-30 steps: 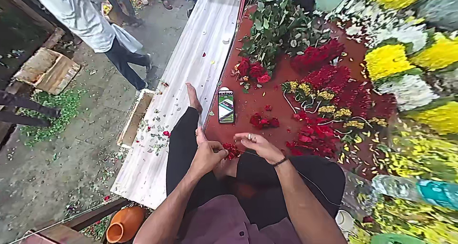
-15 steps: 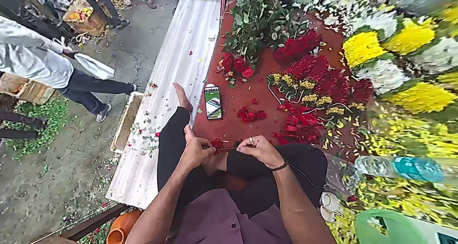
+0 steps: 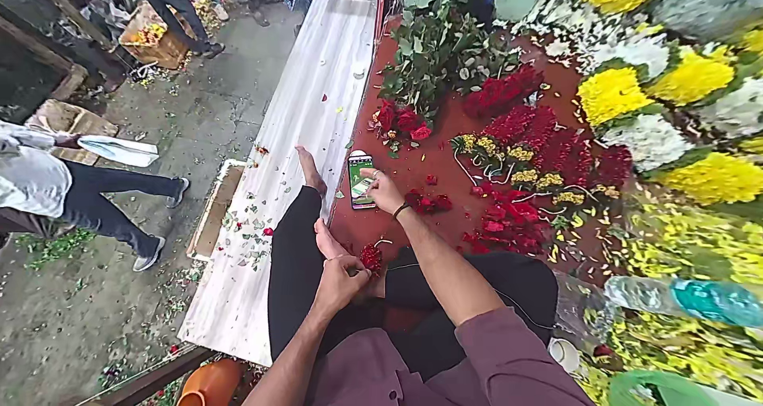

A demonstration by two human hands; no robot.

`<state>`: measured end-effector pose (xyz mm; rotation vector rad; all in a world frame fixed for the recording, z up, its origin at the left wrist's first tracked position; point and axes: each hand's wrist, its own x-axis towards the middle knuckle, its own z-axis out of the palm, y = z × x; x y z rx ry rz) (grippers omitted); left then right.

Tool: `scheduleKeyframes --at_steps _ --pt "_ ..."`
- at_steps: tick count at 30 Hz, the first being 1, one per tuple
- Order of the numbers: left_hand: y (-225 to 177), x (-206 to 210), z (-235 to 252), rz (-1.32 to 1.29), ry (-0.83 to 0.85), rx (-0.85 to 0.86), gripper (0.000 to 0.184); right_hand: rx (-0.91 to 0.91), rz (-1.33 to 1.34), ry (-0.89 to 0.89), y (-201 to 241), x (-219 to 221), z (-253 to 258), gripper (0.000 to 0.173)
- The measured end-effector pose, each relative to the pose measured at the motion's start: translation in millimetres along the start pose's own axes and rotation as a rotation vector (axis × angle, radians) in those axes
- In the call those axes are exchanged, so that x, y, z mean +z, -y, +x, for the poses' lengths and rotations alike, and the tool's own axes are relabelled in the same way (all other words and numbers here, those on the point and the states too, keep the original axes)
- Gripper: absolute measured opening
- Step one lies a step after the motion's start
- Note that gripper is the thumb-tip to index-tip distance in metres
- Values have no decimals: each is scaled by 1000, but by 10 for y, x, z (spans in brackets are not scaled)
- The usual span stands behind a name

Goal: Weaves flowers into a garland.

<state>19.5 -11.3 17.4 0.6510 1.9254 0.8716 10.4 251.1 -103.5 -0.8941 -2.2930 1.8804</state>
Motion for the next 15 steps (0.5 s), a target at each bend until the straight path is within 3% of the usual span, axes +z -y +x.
scheduleKeyframes --at_steps 3,6,8,10,12,15 --pt "5 -15 28 -17 29 19 14 21 -81 -257 -11 -558 -87 31" --pt "15 9 65 -20 80 39 15 331 -380 -439 -209 -1045 -239 20" --pt "12 27 90 -14 94 43 15 504 -600 -361 -359 -1183 -330 19" --pt "6 36 111 -17 81 42 15 553 -707 -257 -499 -1168 -362 29" --pt "4 31 103 -20 69 34 15 530 -754 -260 -567 -1093 -383 31" --pt "-1 18 52 -15 50 22 14 475 -664 -308 -621 -1040 -411 21"
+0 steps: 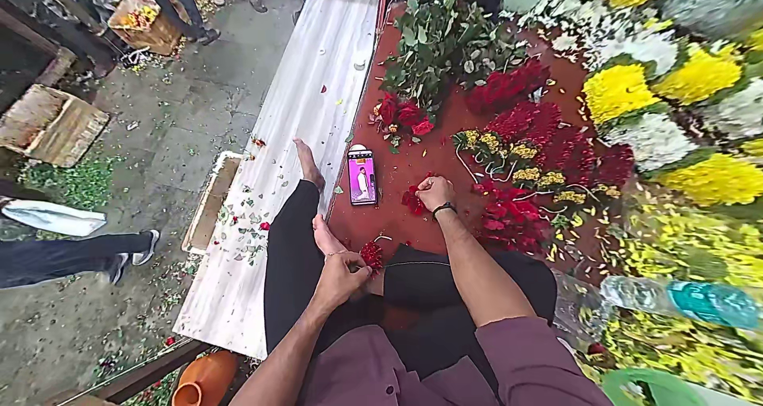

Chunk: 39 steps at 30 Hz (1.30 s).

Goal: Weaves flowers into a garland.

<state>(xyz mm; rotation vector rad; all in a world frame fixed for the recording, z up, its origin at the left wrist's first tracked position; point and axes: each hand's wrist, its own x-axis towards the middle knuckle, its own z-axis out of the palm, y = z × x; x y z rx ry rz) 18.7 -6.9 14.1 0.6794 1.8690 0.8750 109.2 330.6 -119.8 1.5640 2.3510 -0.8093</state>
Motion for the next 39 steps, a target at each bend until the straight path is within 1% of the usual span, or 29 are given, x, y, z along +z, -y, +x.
scheduleKeyframes --at_steps 3,5,8,10,12,14,17,20,22,24,25,27,29,32,34,36,37,38,39 --pt "-6 -4 -21 7 -3 -1 15 -10 188 -63 32 -147 -85 18" --pt "-16 3 -32 11 -2 -4 16 -63 405 -81 28 -278 -179 18" --pt "-38 13 -27 17 -2 6 15 -144 724 -62 44 -517 -480 14" --pt "-50 24 -13 14 -5 16 15 -185 893 -28 69 -669 -739 15" --pt "-67 18 -5 23 -4 10 16 -204 1001 25 79 -770 -998 15" --pt "-96 -4 -4 35 -12 8 16 -235 1069 40 77 -808 -1203 15" --pt "-135 -39 -7 44 -36 11 16 -301 1114 6 51 -773 -1324 14" --pt "-166 -72 -30 53 -62 8 14 -337 1093 8 65 -759 -1341 18" --pt "-168 -87 -48 45 -72 9 15 -349 1072 33 76 -755 -1344 25" --pt "-177 -102 -68 36 -83 -8 15 -388 1038 38 80 -742 -1343 35" --pt "-181 -108 -78 29 -87 -19 16 -406 1015 22 83 -733 -1347 37" --pt "-187 -121 -86 17 -96 -27 16 -422 985 -30 106 -730 -1372 32" --pt "-200 -128 -85 16 -107 -27 15 -437 970 -74 134 -756 -1425 24" --pt "-226 -147 -60 40 -108 -13 16 -483 967 -108 181 -777 -1509 14" --pt "-247 -159 -36 67 -101 3 17 -494 986 -120 223 -772 -1588 11" --pt "-271 -154 -12 80 -104 13 18 -463 1008 -126 270 -761 -1689 10" --pt "-286 -150 0 92 -109 9 19 -444 1036 -131 298 -757 -1740 12" --pt "-301 -146 10 103 -112 3 19 -426 1080 -131 324 -749 -1786 18" --pt "-319 -142 19 111 -114 -6 19 -410 1127 -121 347 -743 -1827 28"
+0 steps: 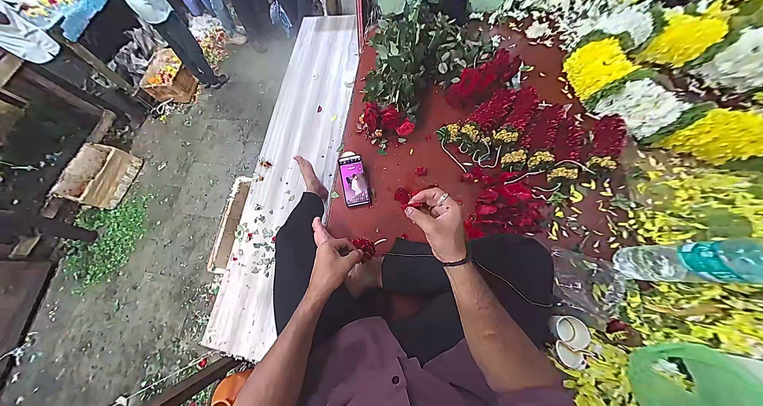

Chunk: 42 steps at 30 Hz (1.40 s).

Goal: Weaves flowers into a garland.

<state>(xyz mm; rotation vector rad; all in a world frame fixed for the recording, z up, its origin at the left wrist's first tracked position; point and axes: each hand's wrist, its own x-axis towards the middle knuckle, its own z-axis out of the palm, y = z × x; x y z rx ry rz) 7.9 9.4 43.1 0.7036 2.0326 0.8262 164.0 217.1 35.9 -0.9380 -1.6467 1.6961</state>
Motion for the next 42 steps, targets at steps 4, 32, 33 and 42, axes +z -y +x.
scheduleKeyframes --at_steps 4,32,33,42 --pt "-103 -5 21 -16 25 -23 19 96 143 -29 44 94 -144 56" --pt "-231 -484 20 533 -127 -45 23 444 302 280 -68 238 -333 62" --pt "-231 -499 26 498 -96 -55 24 440 312 259 -32 230 -328 61" --pt "-144 -498 69 201 106 -146 19 466 356 -11 16 186 -329 53"
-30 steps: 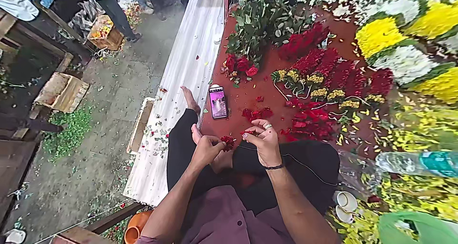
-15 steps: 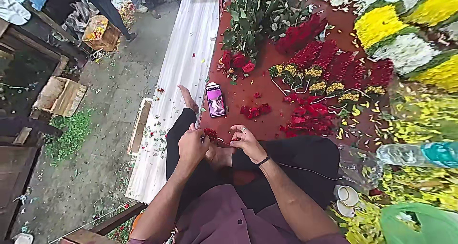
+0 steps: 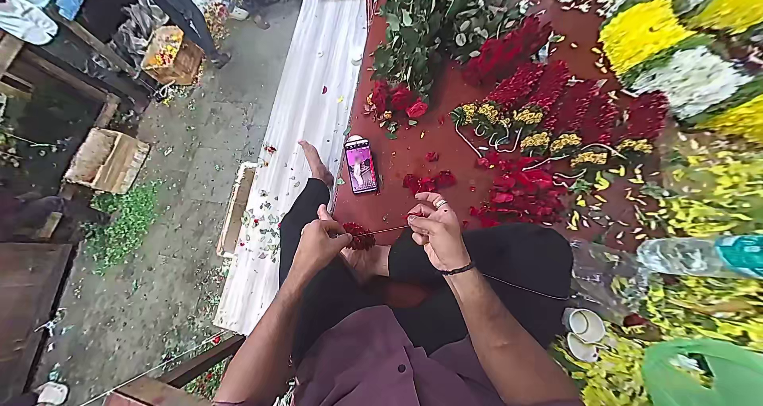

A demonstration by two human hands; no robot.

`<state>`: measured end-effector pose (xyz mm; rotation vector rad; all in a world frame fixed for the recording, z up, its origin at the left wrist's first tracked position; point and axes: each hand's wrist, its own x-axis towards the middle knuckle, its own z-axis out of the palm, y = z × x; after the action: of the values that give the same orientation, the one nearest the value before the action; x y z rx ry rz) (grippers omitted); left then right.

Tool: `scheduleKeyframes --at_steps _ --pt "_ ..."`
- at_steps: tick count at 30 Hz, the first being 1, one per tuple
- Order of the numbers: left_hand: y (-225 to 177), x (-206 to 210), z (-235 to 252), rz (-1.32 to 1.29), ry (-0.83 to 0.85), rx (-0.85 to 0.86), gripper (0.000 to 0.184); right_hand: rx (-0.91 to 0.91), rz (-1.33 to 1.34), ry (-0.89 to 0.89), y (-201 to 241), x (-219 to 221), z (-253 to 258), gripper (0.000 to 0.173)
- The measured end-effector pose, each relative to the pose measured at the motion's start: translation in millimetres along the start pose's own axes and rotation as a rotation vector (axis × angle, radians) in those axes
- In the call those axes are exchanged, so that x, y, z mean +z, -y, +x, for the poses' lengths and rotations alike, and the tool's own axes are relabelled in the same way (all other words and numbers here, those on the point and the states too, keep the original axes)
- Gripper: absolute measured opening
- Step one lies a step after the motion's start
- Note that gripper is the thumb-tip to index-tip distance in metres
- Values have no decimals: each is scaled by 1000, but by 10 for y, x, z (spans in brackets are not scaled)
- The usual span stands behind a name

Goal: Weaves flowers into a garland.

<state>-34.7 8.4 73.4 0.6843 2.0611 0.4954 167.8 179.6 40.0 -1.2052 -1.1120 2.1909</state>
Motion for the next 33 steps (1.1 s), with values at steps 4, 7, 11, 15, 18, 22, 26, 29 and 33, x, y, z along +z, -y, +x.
scheduleKeyframes --at_steps 4,7,11,15,18,22,26,29,33 --pt "37 19 17 -66 60 -18 17 1 31 23 56 -9 -37 52" --pt "17 18 3 -121 73 -36 14 40 -32 61 47 -86 13 53" --pt "2 33 -17 -174 65 -31 13 124 -221 45 -22 -257 160 46" --pt "-4 50 -40 -190 56 -27 13 42 -498 -80 -79 -486 304 20" --pt "0 53 -57 -200 51 -26 13 -54 -567 -166 -68 -619 357 18" --pt "-4 77 -56 -211 38 -29 14 -124 -563 -171 -52 -653 354 25" --pt "48 197 2 -232 25 -33 15 -154 -480 -45 -73 -517 289 28" --pt "27 251 27 -243 21 -1 15 -122 -377 62 -104 -337 193 31" --pt "-22 266 30 -231 35 9 16 -84 -340 158 -170 -178 112 29"
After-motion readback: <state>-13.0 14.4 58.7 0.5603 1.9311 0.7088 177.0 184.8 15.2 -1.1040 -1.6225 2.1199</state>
